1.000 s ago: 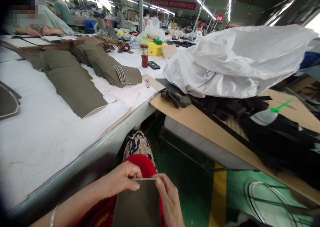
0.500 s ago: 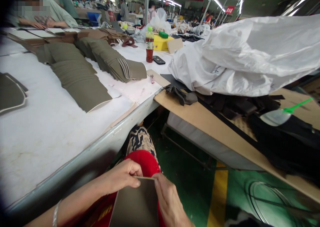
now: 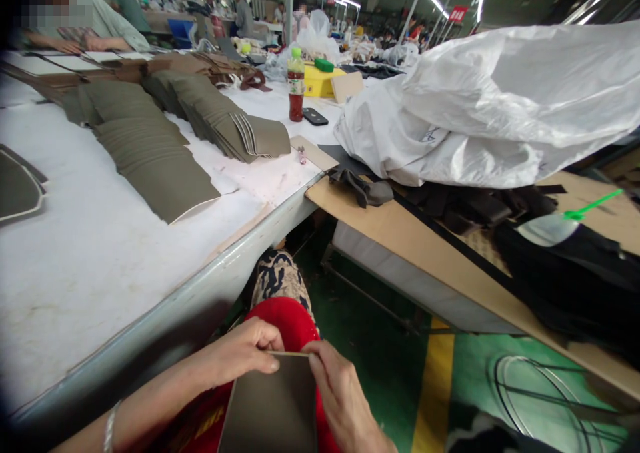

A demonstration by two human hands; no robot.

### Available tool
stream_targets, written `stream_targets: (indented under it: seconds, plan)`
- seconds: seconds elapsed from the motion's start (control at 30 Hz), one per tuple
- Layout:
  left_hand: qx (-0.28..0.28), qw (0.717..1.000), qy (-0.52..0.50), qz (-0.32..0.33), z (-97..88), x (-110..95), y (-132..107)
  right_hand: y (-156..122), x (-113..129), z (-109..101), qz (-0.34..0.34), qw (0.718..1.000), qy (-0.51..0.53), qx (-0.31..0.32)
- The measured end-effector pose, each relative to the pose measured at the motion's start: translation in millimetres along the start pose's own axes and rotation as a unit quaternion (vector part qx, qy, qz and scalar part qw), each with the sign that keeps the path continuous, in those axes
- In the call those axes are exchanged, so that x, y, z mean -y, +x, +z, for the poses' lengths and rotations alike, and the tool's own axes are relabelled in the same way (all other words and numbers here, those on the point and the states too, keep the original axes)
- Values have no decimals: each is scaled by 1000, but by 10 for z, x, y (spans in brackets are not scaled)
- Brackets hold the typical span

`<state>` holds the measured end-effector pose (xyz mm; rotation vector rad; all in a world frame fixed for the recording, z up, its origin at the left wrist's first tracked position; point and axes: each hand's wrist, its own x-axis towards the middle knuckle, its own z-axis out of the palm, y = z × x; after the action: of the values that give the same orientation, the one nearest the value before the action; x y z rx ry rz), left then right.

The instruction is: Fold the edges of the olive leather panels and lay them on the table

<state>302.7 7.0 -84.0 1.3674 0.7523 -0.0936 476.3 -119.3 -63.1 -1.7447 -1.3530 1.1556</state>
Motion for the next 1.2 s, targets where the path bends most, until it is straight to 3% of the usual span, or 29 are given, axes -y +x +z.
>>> stream_targets:
  seconds: [0.23,0.53,0.63,0.73,0.87,1.07,1.2]
  plan:
    - [-17,999,29,5,26,-10,-6,5,-71,35,25,999,-21,-35]
    - [-9,989,139,51,48,-253,-35,-19,-157,94,-14,1000,-11,-5]
    - [0,990,129,49,75,-247,27,-26,-157,100,-59,997,-42,-38]
    - [9,997,75,33,91,-171,61,-42,-157,93,-138,975,-140,-104]
    - [-22,998,54,28,104,-95,33,-57,-127,123,-200,926,-267,-177]
    - [-46,996,70,44,168,-161,-62,-49,-32,203,-222,888,-326,-236]
    - [-63,994,80,32,224,-181,-100,-49,-13,267,-209,880,-349,-245]
